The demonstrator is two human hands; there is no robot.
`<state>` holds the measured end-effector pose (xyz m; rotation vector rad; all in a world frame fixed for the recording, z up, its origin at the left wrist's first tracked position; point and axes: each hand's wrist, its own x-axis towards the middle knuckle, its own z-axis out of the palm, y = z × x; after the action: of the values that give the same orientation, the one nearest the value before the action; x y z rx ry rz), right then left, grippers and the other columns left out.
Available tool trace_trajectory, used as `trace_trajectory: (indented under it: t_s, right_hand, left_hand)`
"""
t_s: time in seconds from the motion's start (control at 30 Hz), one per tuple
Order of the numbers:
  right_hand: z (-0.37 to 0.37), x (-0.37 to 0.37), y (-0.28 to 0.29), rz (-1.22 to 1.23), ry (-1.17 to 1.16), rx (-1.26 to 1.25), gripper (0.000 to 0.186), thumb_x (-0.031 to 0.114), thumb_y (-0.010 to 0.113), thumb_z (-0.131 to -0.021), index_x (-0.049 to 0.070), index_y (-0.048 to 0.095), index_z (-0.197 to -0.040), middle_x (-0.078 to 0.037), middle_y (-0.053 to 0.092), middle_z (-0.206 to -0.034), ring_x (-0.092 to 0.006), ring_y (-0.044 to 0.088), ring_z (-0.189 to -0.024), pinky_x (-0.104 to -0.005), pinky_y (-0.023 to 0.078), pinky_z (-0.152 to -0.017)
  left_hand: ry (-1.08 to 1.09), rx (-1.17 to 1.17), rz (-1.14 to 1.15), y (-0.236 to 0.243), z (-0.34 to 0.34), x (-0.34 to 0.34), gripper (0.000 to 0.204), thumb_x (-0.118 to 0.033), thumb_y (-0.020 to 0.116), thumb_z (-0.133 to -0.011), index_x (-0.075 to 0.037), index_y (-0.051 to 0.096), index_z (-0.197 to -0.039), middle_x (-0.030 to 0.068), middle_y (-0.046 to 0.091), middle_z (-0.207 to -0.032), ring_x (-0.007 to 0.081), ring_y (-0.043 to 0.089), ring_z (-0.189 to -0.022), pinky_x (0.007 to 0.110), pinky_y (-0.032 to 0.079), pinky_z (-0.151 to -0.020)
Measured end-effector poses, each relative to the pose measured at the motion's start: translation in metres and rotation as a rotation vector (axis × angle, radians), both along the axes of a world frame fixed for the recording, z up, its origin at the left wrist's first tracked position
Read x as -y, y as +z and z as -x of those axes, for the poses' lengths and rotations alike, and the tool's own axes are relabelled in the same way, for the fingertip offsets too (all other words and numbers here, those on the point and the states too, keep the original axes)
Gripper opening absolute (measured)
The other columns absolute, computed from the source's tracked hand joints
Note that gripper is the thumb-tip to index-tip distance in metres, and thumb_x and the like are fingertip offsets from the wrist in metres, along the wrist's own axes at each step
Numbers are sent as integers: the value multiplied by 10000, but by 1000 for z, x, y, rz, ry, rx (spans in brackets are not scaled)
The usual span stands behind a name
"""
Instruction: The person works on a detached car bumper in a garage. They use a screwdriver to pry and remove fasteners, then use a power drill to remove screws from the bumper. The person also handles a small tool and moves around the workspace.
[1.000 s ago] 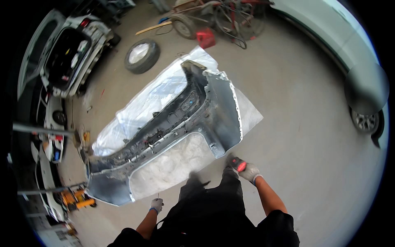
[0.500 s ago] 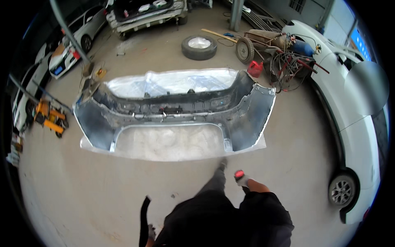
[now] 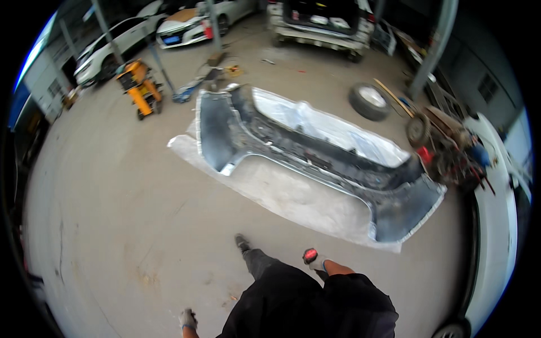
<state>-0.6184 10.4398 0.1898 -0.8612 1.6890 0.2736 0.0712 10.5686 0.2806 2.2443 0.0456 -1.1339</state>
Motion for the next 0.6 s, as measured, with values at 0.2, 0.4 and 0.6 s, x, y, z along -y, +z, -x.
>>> trace_trajectory:
  t_s: [0.2,0.4,0.6]
  right_hand:
    - [-123,154,-27,121,396,-243,194,161,701,-703,82,655,-874,-83,662,-815,-208,665,-817,-364,541,-722]
    - [-345,434,119,448,-344,356,232,187,640,-785,44,609,-965,-87,647,-837,-205,648,-766,-363,540,-698]
    - [-597,676,409,379,-684,1347,305,215,564,-883,8,552,-1107,-72,616,-864,-194,613,-739,-344,527,-706]
  left_hand:
    - [-225,129,294,67,7,165,251,-179,546,-912,-41,637,-1101,81,602,-689,126,464,-430,292,381,-364]
    - [458,-84,345,89,-58,280,210,-211,522,-934,-58,593,-1059,39,515,-644,129,399,-405,291,309,-345]
    - [290,-66,562,224,-107,574,405,-323,485,-974,-97,545,-1305,128,636,-1061,180,588,-737,369,515,-638]
